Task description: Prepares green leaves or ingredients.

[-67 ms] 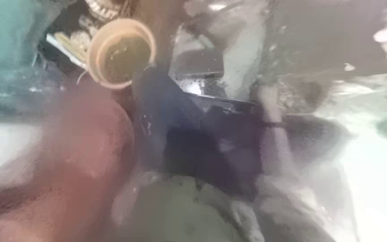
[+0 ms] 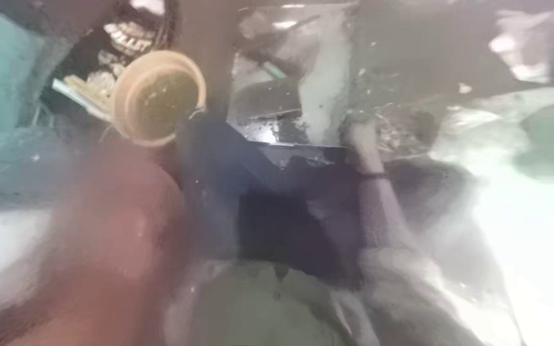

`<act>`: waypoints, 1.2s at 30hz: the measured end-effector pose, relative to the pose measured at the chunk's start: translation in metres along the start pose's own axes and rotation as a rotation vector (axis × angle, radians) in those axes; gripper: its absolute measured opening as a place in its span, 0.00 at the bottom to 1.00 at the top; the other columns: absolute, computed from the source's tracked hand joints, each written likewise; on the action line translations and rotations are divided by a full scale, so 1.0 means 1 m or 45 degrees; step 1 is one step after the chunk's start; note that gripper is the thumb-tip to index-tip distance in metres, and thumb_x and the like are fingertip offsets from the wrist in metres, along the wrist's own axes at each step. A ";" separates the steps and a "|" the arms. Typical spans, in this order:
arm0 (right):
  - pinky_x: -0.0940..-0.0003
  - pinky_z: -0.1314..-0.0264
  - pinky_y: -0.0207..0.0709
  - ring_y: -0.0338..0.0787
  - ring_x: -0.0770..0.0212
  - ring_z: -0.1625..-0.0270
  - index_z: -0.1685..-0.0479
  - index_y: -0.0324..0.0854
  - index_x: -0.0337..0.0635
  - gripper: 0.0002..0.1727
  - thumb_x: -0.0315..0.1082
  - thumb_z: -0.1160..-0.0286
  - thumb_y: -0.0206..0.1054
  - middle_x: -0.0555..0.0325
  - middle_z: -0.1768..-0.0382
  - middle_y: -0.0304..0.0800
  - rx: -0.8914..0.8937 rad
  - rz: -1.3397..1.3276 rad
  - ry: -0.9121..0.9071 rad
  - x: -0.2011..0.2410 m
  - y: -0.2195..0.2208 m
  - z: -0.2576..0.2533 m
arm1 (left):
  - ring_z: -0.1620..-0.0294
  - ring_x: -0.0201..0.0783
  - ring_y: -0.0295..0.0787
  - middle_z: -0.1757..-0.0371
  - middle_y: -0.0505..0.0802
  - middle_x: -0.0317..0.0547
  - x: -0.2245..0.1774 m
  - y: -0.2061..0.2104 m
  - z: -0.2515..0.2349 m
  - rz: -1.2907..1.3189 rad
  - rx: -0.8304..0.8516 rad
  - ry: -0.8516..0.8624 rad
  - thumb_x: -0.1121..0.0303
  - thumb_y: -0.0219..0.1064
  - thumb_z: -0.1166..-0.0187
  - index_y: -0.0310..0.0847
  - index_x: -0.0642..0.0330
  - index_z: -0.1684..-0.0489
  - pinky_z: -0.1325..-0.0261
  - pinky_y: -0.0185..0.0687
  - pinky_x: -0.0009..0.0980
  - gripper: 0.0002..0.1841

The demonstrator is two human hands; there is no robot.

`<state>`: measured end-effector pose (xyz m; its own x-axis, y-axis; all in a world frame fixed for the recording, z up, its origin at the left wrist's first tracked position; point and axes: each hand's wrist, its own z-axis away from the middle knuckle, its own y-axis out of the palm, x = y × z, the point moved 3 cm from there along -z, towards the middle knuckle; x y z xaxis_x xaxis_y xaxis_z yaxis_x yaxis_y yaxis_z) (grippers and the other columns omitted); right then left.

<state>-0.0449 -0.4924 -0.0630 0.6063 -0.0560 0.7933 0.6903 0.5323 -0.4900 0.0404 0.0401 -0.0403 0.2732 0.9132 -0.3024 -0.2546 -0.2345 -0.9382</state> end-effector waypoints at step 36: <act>0.38 0.48 0.82 0.91 0.46 0.53 0.47 0.87 0.43 0.21 0.46 0.07 0.50 0.46 0.58 0.91 0.183 0.120 -0.115 0.007 0.024 -0.024 | 0.25 0.59 0.83 0.26 0.87 0.56 -0.334 0.076 -0.329 -0.252 0.236 0.854 0.62 0.86 0.37 0.86 0.52 0.30 0.25 0.78 0.65 0.31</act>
<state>-0.0147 -0.5004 -0.0782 0.6233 0.0724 0.7786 0.5646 0.6472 -0.5122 0.2352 -0.3921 -0.0657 0.8258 0.5176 -0.2241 -0.2783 0.0283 -0.9601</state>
